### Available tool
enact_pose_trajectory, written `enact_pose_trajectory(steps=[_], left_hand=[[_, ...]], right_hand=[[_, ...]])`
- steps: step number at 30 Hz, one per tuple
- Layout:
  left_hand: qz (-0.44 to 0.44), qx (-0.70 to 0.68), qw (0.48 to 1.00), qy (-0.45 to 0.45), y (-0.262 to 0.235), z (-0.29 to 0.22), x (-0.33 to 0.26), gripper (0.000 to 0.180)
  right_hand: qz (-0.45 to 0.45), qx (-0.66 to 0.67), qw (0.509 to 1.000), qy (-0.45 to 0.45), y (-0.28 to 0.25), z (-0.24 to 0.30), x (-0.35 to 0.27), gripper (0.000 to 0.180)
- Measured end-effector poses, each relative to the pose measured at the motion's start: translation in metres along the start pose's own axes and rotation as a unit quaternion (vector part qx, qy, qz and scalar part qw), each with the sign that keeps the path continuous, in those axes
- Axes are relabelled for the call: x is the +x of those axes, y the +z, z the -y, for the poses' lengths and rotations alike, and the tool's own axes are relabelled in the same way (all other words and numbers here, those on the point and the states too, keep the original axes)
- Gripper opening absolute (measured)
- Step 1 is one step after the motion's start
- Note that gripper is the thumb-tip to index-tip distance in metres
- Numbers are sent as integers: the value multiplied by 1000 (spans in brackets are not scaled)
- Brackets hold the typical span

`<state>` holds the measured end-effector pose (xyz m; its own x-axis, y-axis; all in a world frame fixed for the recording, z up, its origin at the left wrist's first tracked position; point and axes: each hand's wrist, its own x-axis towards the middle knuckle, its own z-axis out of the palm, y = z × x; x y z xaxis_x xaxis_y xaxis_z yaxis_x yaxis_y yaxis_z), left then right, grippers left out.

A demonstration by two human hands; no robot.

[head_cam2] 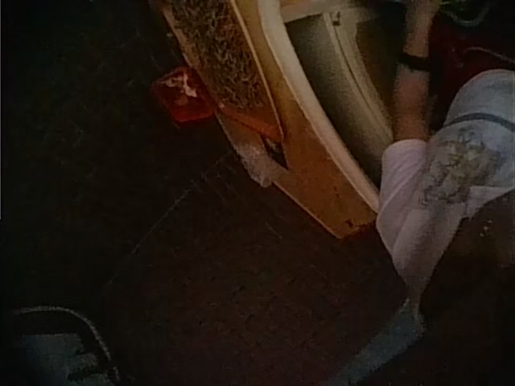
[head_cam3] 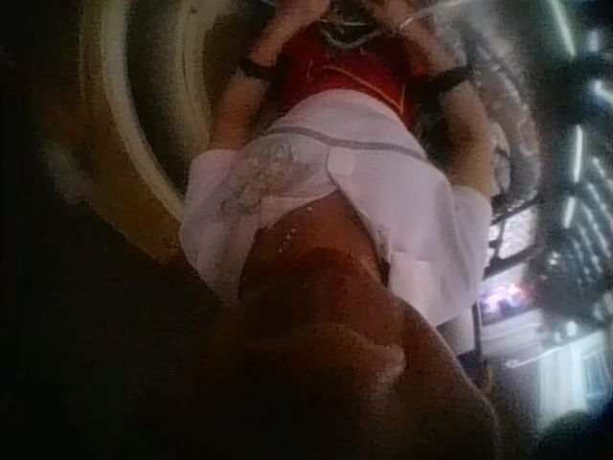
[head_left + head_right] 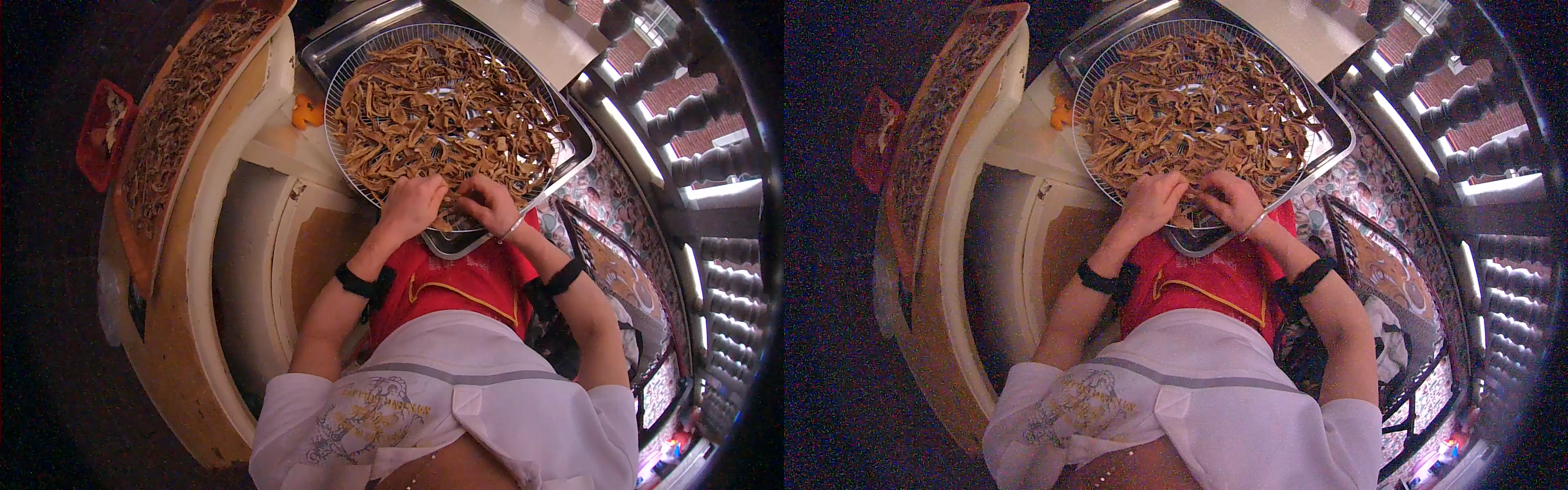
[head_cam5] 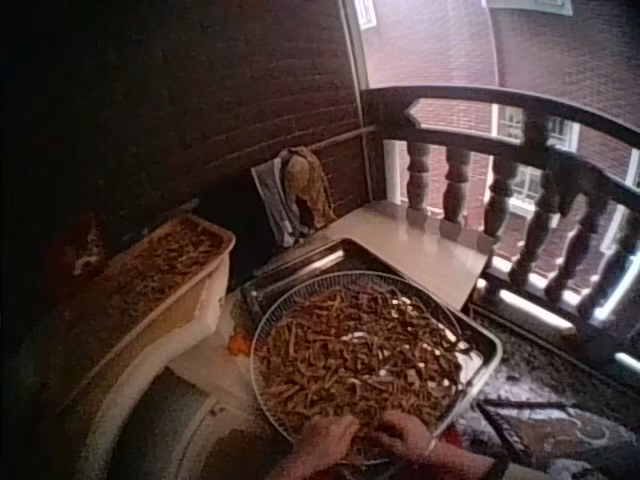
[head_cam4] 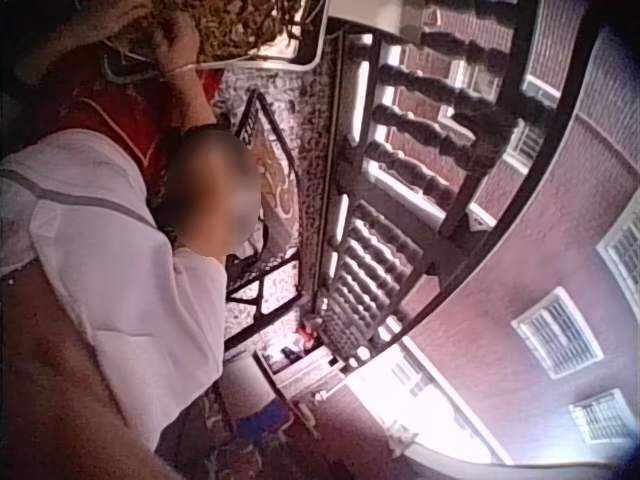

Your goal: The person repeatedly picks up dried fish pieces from a wire mesh tray, separates or breaks them by hand, and places them back onto the tray. The hands work continuously over the tray, handling the pieces one at a time.

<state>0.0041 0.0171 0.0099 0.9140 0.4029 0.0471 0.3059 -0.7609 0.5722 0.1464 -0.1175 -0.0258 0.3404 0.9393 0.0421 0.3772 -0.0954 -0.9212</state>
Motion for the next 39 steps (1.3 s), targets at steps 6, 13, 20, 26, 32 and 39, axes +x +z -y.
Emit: enact_pose_trajectory(steps=[6,13,20,26,32,39], left_hand=[[1,1,998,59,-1,1,-3,19],[53,-86,993,57,-8,3,-2,18],[45,-131,990,37,-9,2,-2,18],[66,-138,987,45,-13,1,-2,19],[24,-113,992,55,-8,0,-2,18],[-23,-41,999,22,-4,-3,-2,17]], right_hand=[[10,-65,995,-71,-4,9,-1,24],[15,-104,992,-65,-3,19,-4,23],[-37,-147,981,-122,3,9,-6,25],[-27,-164,975,-148,0,16,-6,26],[-45,-166,971,-164,2,14,-5,23],[-29,-189,973,-128,3,12,-4,17]])
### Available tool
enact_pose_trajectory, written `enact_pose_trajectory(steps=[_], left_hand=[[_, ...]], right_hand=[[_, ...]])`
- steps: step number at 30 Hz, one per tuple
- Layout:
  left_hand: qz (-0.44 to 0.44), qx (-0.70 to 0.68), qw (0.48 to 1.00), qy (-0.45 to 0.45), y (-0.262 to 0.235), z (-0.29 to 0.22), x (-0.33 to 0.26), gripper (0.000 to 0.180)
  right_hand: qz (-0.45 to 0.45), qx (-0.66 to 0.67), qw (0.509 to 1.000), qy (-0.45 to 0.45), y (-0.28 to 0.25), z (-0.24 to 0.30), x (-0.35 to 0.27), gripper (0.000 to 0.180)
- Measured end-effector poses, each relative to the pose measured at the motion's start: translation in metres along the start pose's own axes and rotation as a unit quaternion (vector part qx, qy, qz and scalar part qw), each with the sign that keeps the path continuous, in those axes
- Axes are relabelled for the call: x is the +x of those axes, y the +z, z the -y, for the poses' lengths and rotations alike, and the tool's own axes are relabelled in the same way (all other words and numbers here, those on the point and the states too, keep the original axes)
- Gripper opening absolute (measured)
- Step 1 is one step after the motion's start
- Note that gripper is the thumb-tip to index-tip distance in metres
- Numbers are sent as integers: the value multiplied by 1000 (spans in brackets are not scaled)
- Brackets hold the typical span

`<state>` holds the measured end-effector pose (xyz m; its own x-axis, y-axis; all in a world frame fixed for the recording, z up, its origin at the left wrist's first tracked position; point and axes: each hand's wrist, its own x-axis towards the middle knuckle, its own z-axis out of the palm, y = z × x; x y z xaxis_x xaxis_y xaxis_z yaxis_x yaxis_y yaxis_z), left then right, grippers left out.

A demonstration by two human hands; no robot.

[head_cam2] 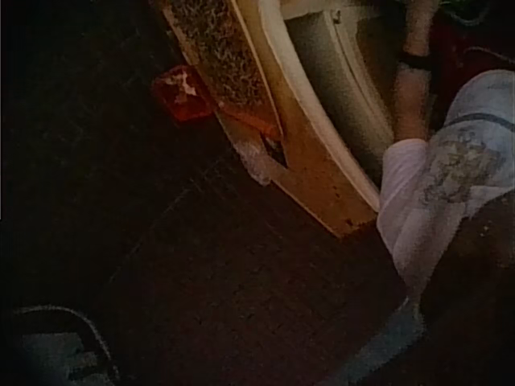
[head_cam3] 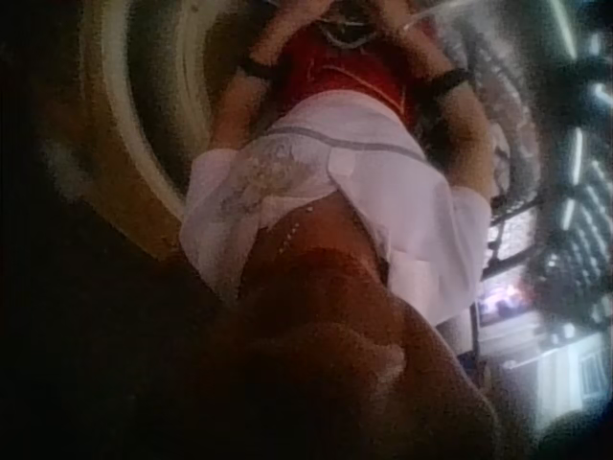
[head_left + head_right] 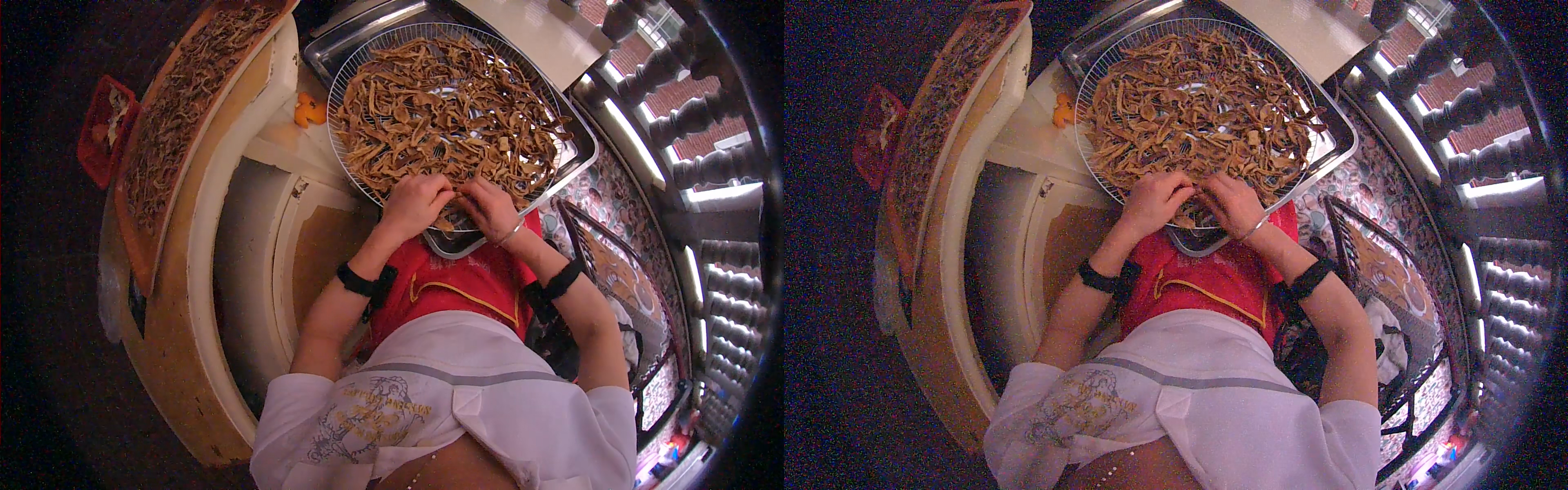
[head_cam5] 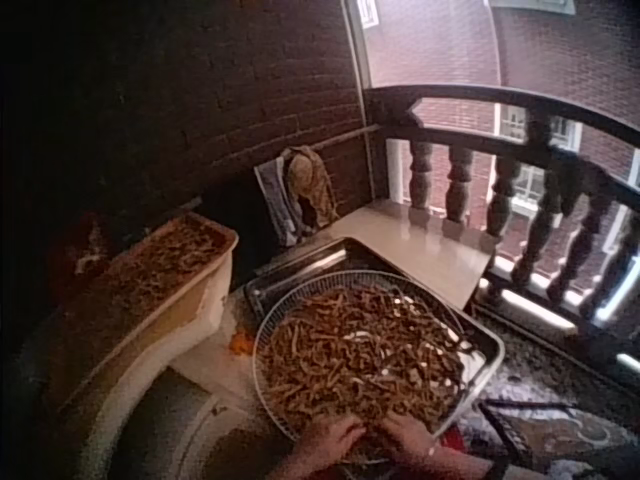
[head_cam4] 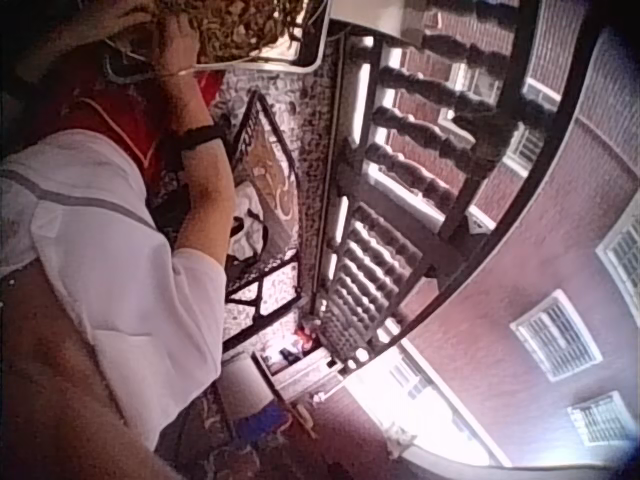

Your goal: The person repeatedly picks up dried fish pieces from a wire mesh tray, separates or breaks them by hand, and places them back onto the tray. The hands work continuously over the tray, handling the pieces one at a time.

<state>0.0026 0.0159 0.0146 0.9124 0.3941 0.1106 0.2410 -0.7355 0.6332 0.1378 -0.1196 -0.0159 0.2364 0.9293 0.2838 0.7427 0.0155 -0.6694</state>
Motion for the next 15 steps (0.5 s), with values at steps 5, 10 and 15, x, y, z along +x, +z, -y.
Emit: enact_pose_trajectory(steps=[5,10,15], left_hand=[[3,14,999,33,-1,-1,-1,21],[-1,-4,998,68,-6,-4,-3,28],[48,-12,998,27,-8,-5,-2,24]], right_hand=[[7,-5,1000,1,2,-3,0,18],[25,-6,999,33,0,0,1,20],[53,0,998,25,-2,-1,2,23]])
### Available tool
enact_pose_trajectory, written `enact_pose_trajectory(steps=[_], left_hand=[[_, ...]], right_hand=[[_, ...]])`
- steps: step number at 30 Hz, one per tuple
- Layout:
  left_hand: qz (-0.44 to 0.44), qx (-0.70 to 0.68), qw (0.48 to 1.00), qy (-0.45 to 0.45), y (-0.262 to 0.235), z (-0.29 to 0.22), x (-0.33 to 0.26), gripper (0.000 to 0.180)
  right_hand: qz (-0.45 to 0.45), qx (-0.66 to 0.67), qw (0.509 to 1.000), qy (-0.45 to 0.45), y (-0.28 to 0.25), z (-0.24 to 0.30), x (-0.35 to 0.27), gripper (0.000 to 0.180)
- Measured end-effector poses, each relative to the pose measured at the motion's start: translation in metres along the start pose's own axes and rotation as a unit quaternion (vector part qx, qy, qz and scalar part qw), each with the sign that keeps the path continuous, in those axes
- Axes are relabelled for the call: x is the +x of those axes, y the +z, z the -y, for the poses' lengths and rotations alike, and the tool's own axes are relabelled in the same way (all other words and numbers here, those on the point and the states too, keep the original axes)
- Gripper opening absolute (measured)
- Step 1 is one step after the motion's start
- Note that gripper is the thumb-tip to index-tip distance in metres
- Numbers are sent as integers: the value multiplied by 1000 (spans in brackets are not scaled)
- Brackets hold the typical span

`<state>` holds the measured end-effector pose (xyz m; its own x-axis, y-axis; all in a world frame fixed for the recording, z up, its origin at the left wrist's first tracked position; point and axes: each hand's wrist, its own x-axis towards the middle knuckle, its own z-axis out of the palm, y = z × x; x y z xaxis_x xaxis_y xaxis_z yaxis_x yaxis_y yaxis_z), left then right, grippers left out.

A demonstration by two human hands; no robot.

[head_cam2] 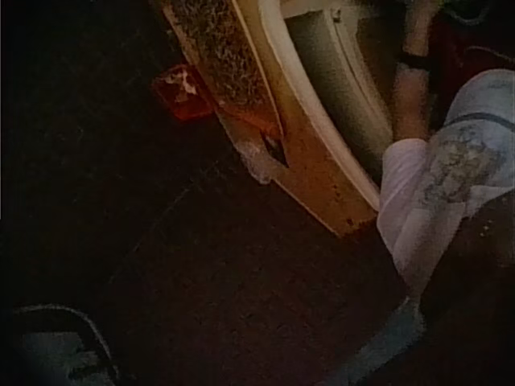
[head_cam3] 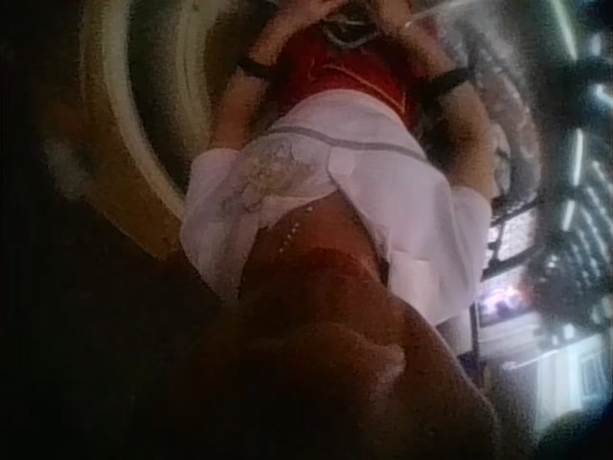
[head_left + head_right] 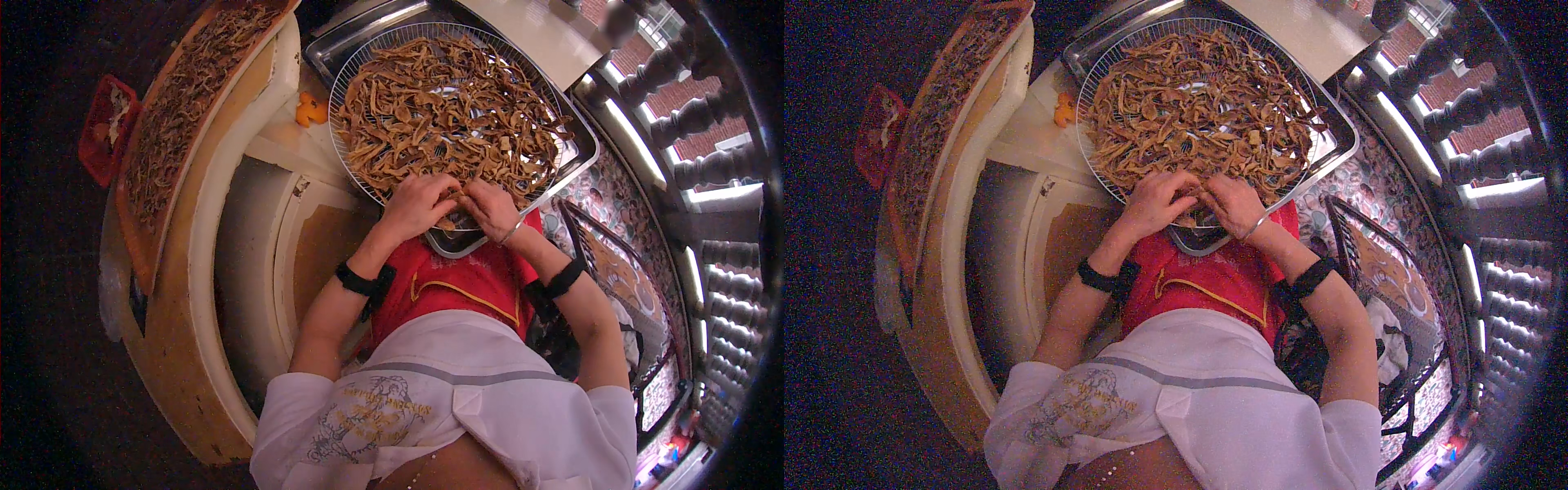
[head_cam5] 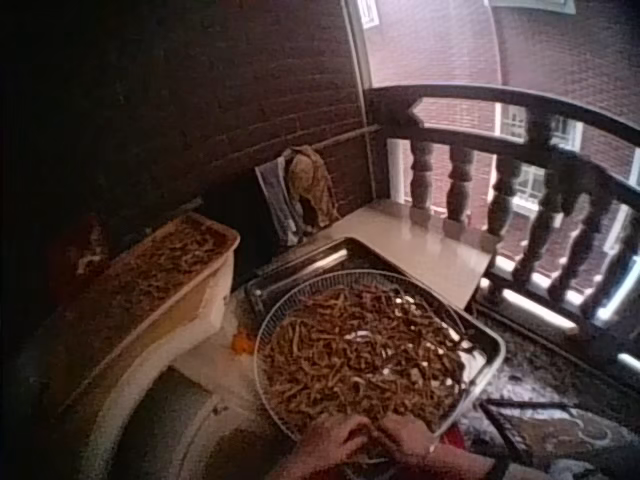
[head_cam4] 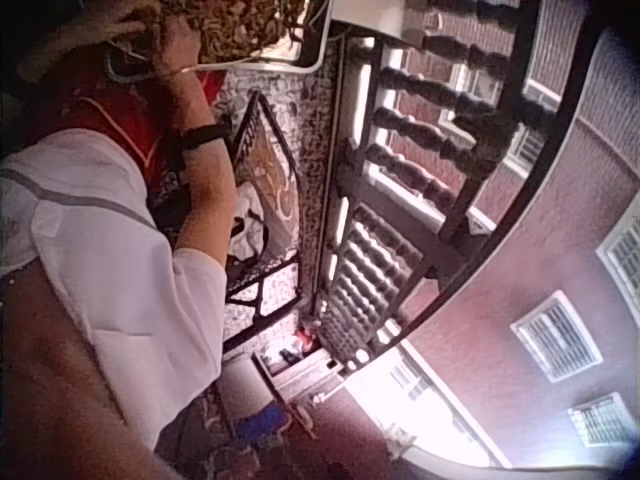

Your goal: The person repeatedly picks up dried fish pieces from a wire mesh tray, separates or breaks them by hand, and places them back onto the tray. The hands work continuously over the tray, handling the pieces one at a time.

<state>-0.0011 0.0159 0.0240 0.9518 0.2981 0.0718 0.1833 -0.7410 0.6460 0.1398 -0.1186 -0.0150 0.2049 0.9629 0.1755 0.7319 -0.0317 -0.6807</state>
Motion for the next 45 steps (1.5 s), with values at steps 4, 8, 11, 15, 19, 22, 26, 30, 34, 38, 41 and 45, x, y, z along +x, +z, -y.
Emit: enact_pose_trajectory(steps=[4,8,11,15,19,22,26,30,34,38,41,45], left_hand=[[-28,4,999,21,5,4,-1,21],[-41,34,998,20,9,6,0,18],[-65,54,995,44,12,8,-1,16],[-78,81,991,74,16,13,-1,15],[-76,87,991,73,18,15,-1,14],[-62,98,991,65,17,15,-1,12],[-75,110,989,68,15,12,-1,10],[-69,101,991,48,14,10,-2,13],[-34,108,993,29,14,7,-1,15],[-47,117,991,45,14,6,-1,17],[-97,119,986,73,20,12,-1,18],[-133,123,981,63,16,7,2,17]], right_hand=[[25,11,1000,9,-3,2,1,26],[9,42,999,20,-3,3,0,29],[7,53,998,30,-2,1,0,30],[0,68,997,35,-1,-1,0,26],[-3,59,998,36,1,-5,0,23],[23,54,997,58,-1,-3,1,32],[-15,72,996,47,-1,1,1,32],[-27,73,996,47,1,3,2,30],[-45,57,997,26,3,-2,-1,26],[-40,87,994,48,4,-3,-1,26],[-49,94,993,57,6,-4,0,23],[-70,62,994,50,10,-8,-1,20]])
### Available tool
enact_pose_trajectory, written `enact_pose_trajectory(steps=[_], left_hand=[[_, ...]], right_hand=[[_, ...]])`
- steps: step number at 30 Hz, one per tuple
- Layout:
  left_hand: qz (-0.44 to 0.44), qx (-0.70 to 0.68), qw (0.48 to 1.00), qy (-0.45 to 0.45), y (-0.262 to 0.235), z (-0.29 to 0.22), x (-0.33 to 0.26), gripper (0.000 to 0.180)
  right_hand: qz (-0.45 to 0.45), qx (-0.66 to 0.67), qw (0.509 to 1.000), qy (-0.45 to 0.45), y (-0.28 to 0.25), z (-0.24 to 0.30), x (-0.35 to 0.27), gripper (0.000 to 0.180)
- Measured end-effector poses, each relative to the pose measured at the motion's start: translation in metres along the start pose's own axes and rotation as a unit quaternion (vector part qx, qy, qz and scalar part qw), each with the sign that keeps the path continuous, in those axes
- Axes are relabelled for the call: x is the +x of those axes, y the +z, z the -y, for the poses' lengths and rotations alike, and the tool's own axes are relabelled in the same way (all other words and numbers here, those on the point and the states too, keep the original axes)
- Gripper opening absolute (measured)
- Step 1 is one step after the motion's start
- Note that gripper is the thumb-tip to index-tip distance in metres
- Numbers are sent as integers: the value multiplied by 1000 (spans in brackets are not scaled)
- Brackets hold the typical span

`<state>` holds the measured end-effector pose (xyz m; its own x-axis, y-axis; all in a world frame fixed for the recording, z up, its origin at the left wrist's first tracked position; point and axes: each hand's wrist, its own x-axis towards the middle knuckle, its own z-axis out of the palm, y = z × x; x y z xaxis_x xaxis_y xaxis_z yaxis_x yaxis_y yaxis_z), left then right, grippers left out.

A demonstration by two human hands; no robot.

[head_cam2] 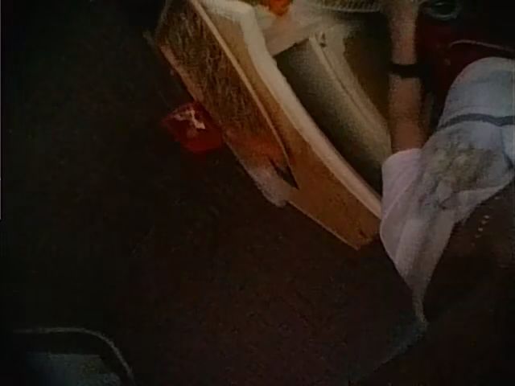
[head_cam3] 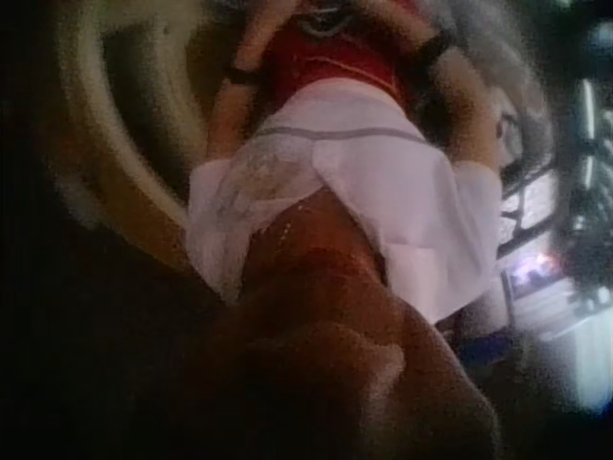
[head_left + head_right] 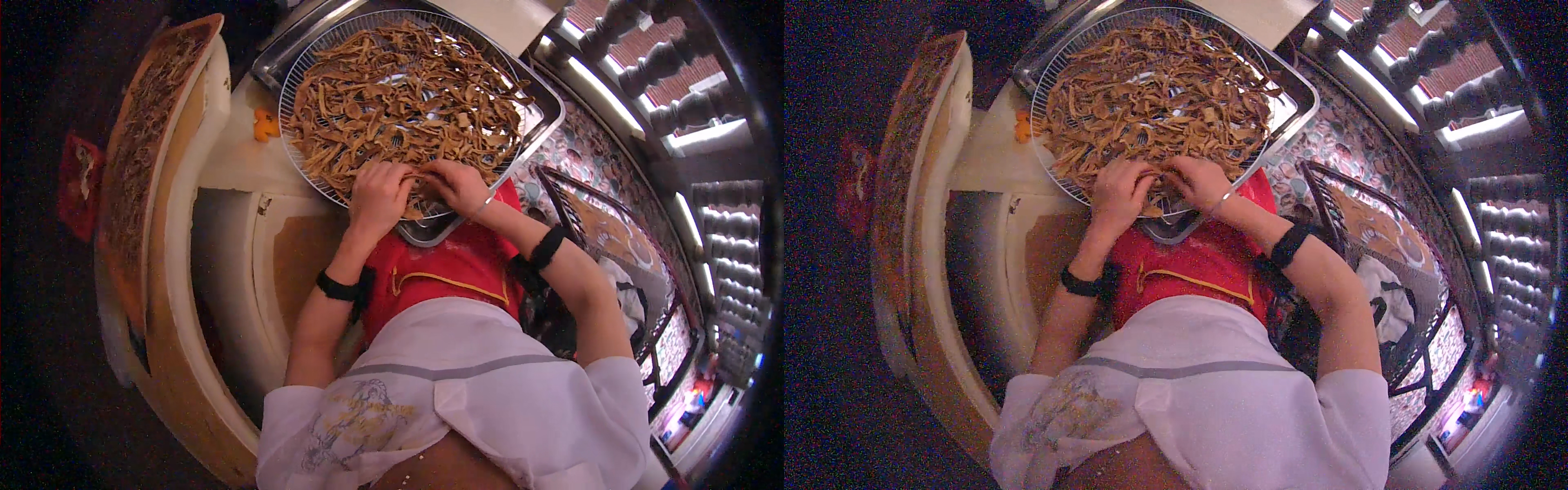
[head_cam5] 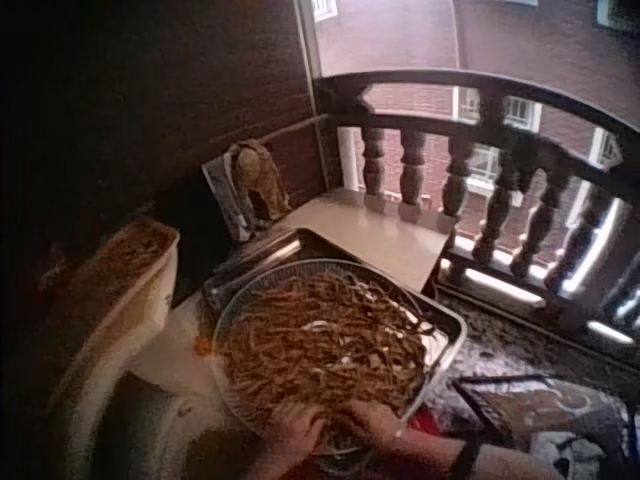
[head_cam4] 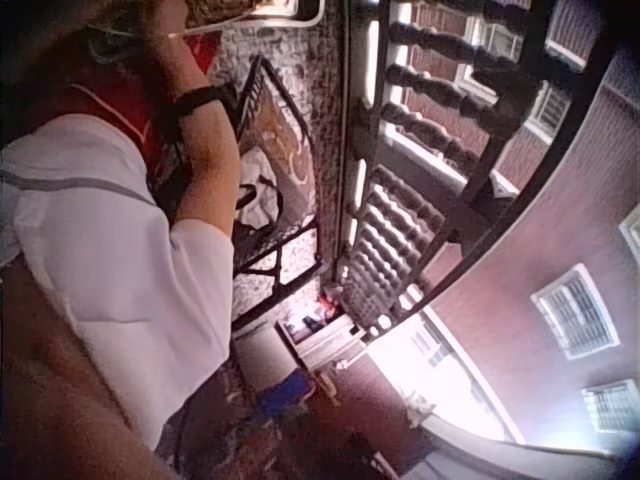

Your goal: The person repeatedly picks up dried fish pieces from a wire mesh tray, separates or breaks them by hand, and places them back onto the tray. The hands work continuously over the tray, handling the pieces one at a time.

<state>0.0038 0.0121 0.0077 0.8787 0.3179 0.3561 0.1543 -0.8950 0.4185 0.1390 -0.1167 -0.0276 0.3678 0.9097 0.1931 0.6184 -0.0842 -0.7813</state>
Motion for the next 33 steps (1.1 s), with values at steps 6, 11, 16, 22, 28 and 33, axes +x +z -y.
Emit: enact_pose_trajectory(steps=[6,11,16,22,28,33], left_hand=[[-22,6,999,34,1,0,1,16],[4,8,1000,27,-2,-2,-1,17],[5,5,1000,3,3,2,-2,13],[7,12,1000,-5,1,-1,1,12],[46,12,999,9,0,-4,1,13],[46,17,999,13,-3,-4,2,14]], right_hand=[[44,-23,999,-1,-1,-3,-1,18],[70,-42,997,0,-4,0,-1,20],[23,26,999,-5,-4,3,0,26],[3,55,998,13,1,-8,2,26],[23,59,997,34,1,-9,3,15],[16,73,997,36,-2,-7,4,18]])
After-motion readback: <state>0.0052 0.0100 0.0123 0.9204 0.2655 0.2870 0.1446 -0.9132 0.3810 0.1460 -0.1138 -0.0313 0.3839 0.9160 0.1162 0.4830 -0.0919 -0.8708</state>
